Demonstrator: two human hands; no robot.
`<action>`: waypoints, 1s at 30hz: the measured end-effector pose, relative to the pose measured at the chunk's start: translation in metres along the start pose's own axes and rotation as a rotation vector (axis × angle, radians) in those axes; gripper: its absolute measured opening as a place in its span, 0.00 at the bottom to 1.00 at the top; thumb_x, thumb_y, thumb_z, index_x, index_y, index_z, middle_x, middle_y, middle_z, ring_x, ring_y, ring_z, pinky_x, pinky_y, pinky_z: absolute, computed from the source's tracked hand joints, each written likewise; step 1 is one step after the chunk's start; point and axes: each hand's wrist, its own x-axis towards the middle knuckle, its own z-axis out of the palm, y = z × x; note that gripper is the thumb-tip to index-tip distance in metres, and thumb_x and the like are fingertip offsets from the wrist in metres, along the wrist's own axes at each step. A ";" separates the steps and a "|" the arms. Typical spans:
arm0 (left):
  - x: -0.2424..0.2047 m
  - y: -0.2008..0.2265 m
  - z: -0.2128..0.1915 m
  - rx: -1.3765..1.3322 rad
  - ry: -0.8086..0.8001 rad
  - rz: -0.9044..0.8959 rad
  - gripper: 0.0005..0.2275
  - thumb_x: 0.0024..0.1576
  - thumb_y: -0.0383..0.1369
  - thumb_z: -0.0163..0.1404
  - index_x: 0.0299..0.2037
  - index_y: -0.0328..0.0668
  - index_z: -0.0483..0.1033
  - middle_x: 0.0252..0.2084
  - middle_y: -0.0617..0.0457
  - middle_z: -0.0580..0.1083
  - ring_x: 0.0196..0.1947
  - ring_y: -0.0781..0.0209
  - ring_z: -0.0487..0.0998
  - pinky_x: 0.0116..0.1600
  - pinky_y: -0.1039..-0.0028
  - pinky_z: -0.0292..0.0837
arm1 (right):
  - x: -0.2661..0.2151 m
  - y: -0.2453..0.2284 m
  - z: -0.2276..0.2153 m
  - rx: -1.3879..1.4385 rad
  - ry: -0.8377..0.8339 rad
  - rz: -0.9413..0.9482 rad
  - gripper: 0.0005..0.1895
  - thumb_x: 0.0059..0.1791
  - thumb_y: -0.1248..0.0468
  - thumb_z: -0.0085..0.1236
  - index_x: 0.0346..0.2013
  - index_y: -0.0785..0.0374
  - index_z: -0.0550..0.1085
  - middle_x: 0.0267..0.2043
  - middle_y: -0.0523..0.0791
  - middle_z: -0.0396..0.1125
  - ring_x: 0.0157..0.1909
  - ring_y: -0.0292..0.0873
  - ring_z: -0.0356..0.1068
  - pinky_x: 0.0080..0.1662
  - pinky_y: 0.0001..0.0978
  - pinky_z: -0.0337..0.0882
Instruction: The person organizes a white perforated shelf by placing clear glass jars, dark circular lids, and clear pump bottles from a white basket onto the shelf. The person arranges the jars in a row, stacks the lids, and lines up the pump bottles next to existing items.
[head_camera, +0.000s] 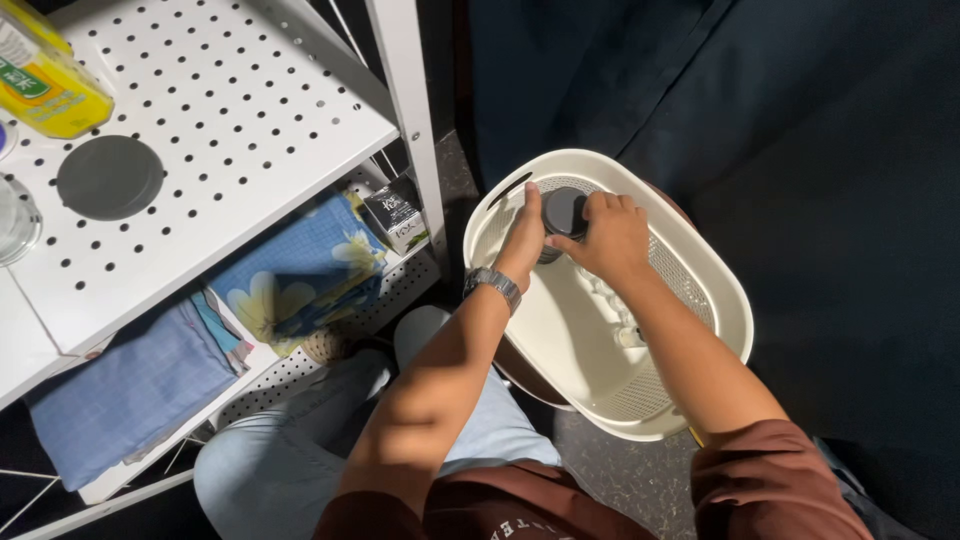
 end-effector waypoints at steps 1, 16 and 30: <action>0.007 -0.003 0.003 -0.002 0.001 0.000 0.45 0.64 0.65 0.22 0.79 0.31 0.45 0.80 0.30 0.48 0.81 0.38 0.45 0.81 0.50 0.38 | 0.001 0.000 0.004 0.000 -0.001 -0.002 0.35 0.40 0.35 0.71 0.42 0.61 0.74 0.51 0.52 0.73 0.57 0.56 0.71 0.54 0.48 0.67; -0.057 -0.039 -0.025 0.036 0.130 0.287 0.37 0.62 0.58 0.47 0.76 0.46 0.57 0.78 0.33 0.56 0.76 0.38 0.59 0.74 0.55 0.59 | -0.031 -0.050 -0.064 0.295 0.250 -0.114 0.28 0.44 0.39 0.64 0.46 0.52 0.69 0.45 0.47 0.73 0.44 0.57 0.76 0.45 0.50 0.73; -0.186 0.034 -0.304 0.798 1.198 0.959 0.21 0.69 0.42 0.38 0.66 0.34 0.68 0.64 0.38 0.74 0.63 0.37 0.74 0.65 0.54 0.67 | 0.048 -0.368 -0.134 0.869 0.297 -0.770 0.33 0.37 0.52 0.69 0.45 0.59 0.60 0.49 0.45 0.66 0.43 0.47 0.69 0.42 0.41 0.67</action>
